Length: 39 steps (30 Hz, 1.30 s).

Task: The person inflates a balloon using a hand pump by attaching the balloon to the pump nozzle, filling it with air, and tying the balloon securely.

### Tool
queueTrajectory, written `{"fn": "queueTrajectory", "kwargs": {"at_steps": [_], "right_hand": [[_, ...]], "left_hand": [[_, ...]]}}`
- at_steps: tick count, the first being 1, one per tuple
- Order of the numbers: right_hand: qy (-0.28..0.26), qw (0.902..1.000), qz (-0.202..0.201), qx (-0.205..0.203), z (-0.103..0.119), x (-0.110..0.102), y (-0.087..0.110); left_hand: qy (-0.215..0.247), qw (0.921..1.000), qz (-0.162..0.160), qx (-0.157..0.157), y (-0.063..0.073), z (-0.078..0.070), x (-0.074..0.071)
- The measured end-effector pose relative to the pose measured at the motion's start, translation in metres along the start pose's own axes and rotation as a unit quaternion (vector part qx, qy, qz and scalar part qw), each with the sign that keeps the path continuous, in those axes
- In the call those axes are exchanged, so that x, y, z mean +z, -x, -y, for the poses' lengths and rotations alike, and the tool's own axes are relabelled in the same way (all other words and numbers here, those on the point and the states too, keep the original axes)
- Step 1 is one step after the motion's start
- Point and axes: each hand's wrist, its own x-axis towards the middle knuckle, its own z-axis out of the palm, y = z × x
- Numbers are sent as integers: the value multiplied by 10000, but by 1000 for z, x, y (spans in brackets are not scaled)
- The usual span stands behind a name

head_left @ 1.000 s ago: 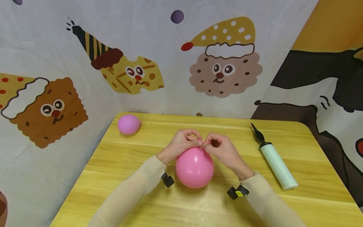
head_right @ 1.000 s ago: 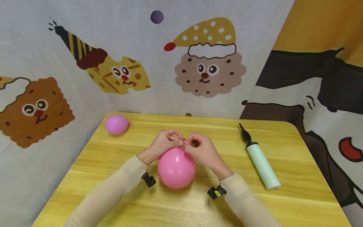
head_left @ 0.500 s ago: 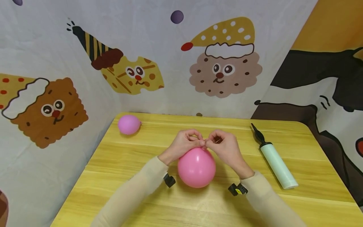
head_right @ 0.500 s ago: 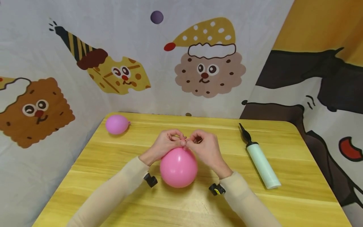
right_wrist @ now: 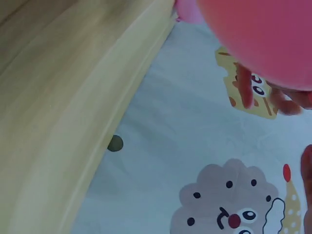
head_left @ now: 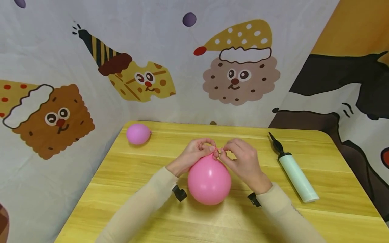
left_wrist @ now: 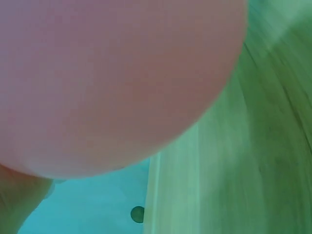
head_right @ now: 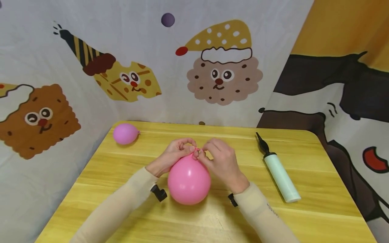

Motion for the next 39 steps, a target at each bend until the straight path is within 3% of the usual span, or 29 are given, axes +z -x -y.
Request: {"fn": "queueTrajectory", "kwargs": {"at_steps": [3,6,15,20,26,30,35,39], "right_hand": [[168,9988,-130,-447,0,1,0],[233,9981,-77,-574,0,0,0],[-129,9993,361,-6,-4,-2,3],[-486,9973,528,185,-7,-2,6],[-811,9940,693,243,-8,-2,7],[-753,9943,726,184,-7,-2,6],[-484,9959,743,151,-7,-2,6],[-288,9967,733,190,-6,-1,5]], "left_hand": [[64,9999,64,-63,0,-2,1],[38,9999,157,-20,-1,-2,1],[-864,9953,411,-121,2,-4,-6],[-1408,9852,969,-96,4,-6,-14],[-1510,9720,1801,-26,6,-7,-21],[-1581,9646,2109,50,7,-6,-23],[-1410,9653,2191,200,9,-2,-23],[-1290,9707,1988,400,10,2,-22]]}}
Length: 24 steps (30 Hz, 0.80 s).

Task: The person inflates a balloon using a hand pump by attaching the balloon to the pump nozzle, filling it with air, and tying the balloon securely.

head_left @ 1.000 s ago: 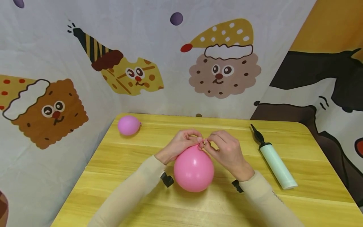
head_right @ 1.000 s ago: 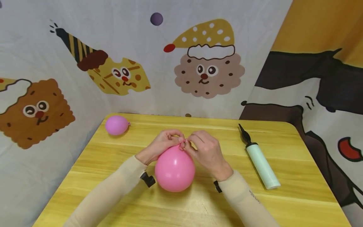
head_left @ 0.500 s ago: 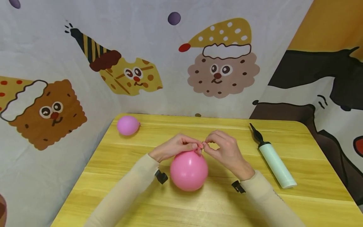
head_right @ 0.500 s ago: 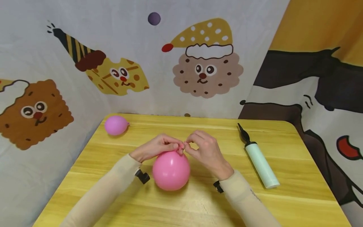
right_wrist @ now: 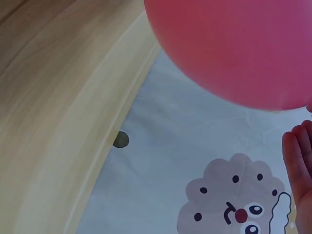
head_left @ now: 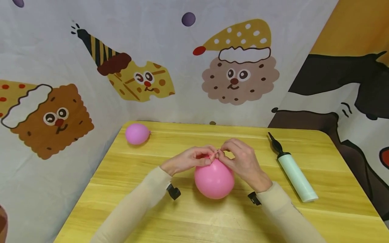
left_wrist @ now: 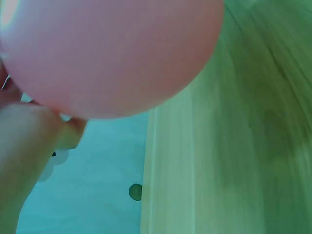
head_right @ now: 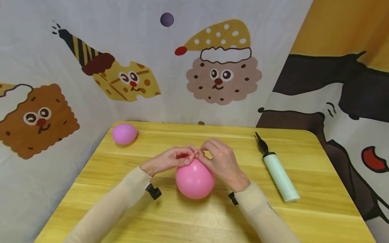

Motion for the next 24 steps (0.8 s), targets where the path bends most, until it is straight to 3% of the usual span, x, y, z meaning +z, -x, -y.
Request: {"fn": "queueTrajectory", "kwargs": {"at_steps": [5,9,14,24], "right_hand": [[174,9998,-39,75,1,0,0],[278,9995,-106,39,4,1,-1],[364,9992,-165,82,7,2,-3],[641,9973,-169,330,10,8,-6]], "left_hand": [[2,9973,-708,212,-4,5,7],[-140,9890,-1438,321,-7,6,14],[-312,9726,-2246,510,-11,5,22],[-796,9348,-3371,781,-17,8,32]]}}
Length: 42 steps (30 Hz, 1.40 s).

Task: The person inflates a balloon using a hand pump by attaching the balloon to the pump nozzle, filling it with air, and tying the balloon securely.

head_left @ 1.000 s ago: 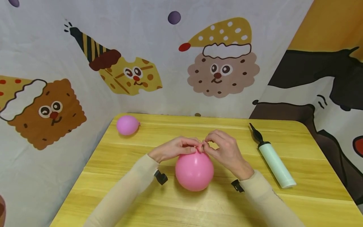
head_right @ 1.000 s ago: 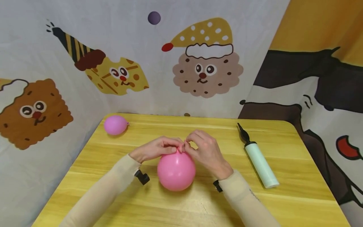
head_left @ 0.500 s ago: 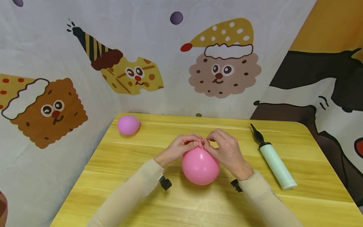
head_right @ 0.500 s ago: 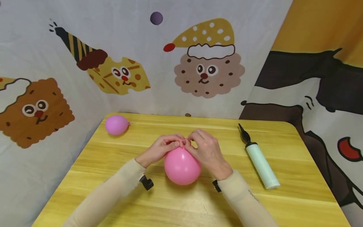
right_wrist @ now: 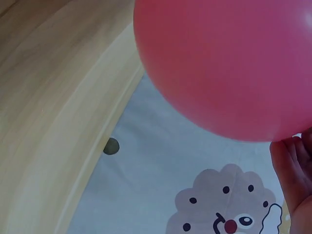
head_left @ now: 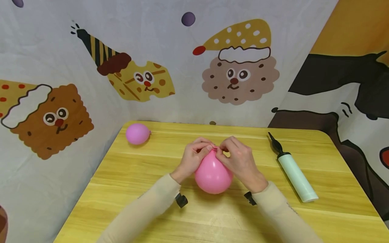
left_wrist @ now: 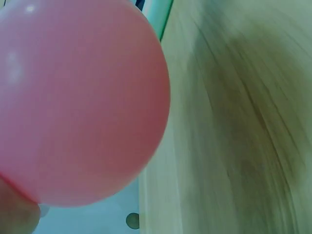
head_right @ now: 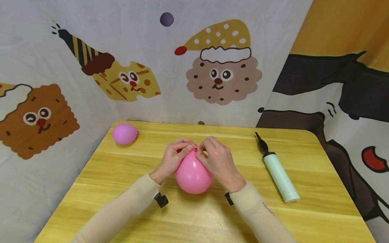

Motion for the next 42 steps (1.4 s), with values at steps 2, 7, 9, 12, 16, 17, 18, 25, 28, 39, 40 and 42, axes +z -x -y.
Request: {"fn": "queueTrajectory", "kwargs": {"at_steps": [2,7,9,12,16,17,18,25,28,39,40,42], "right_hand": [[37,10000,26,39,1,1,0],[53,9997,106,190,3,3,1],[34,9995,137,274,3,4,1],[55,9990,181,411,3,4,2],[78,9981,244,561,4,5,2],[64,9978,262,599,4,5,2],[36,9975,289,650,4,5,2],[-868,9792,715,1689,4,3,-1],[-1512,9560,881,2356,2,2,-2],[-2739,8936,1245,3331,-4,2,5],[-2769,8922,1244,3345,-4,3,5],[-2840,8901,1232,3346,-5,4,8]], "left_hand": [[-95,9998,-177,30,0,0,2],[-465,9976,-479,193,-3,2,3],[-557,9967,-531,241,-4,2,2],[-562,9968,-530,214,-6,3,0],[-446,9978,-484,124,-6,4,-1],[-440,9979,-469,115,-6,4,-1],[-419,9980,-464,106,-6,4,0],[-635,9961,-539,276,-5,1,5],[-816,9930,-615,587,-5,0,7],[-1132,9812,-715,1392,-2,3,13],[-1148,9809,-703,1401,-2,4,13],[-1144,9812,-676,1403,-2,5,13]]}}
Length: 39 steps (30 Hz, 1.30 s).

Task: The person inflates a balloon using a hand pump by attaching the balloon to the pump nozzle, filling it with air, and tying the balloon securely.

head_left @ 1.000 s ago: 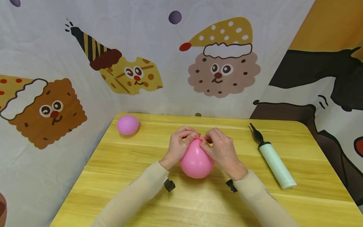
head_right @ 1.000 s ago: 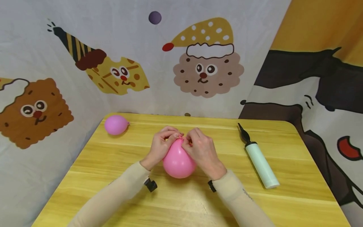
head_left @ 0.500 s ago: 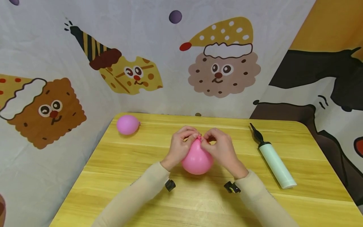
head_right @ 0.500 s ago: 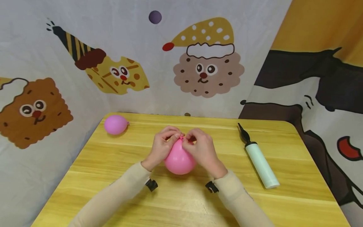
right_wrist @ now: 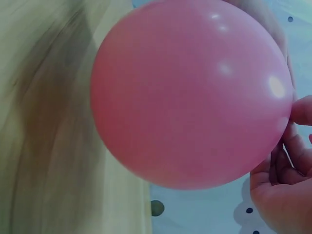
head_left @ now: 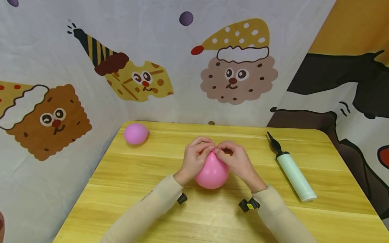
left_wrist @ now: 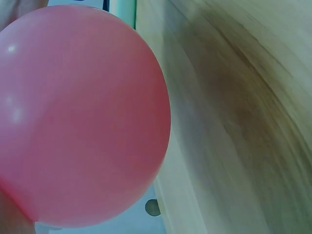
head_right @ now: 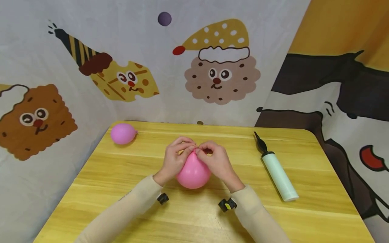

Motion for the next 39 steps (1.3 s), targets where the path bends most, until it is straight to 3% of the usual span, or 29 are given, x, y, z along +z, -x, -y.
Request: {"fn": "queueTrajectory", "kwargs": {"at_steps": [3,10,13,22,27,33,39], "right_hand": [[-158,9998,71,-83,-4,-1,2],[-154,9995,260,-5,-17,-14,11],[-111,9992,387,82,-23,-21,16],[-452,9890,1213,717,-32,-19,23],[-536,9845,1271,1087,-33,-11,24],[-378,9845,1120,1298,-34,-5,22],[-497,9859,846,1355,-39,-1,19]], "left_hand": [[-4,9999,40,-144,0,2,-1],[394,9925,-197,-1143,-1,8,-4],[618,9882,-339,-1362,-1,12,-8],[981,9787,-634,-1689,-2,20,-16],[1022,9769,-703,-1739,0,22,-17],[1397,9690,-320,-2011,7,24,-21],[1879,9543,477,-2276,21,28,-29]]}}
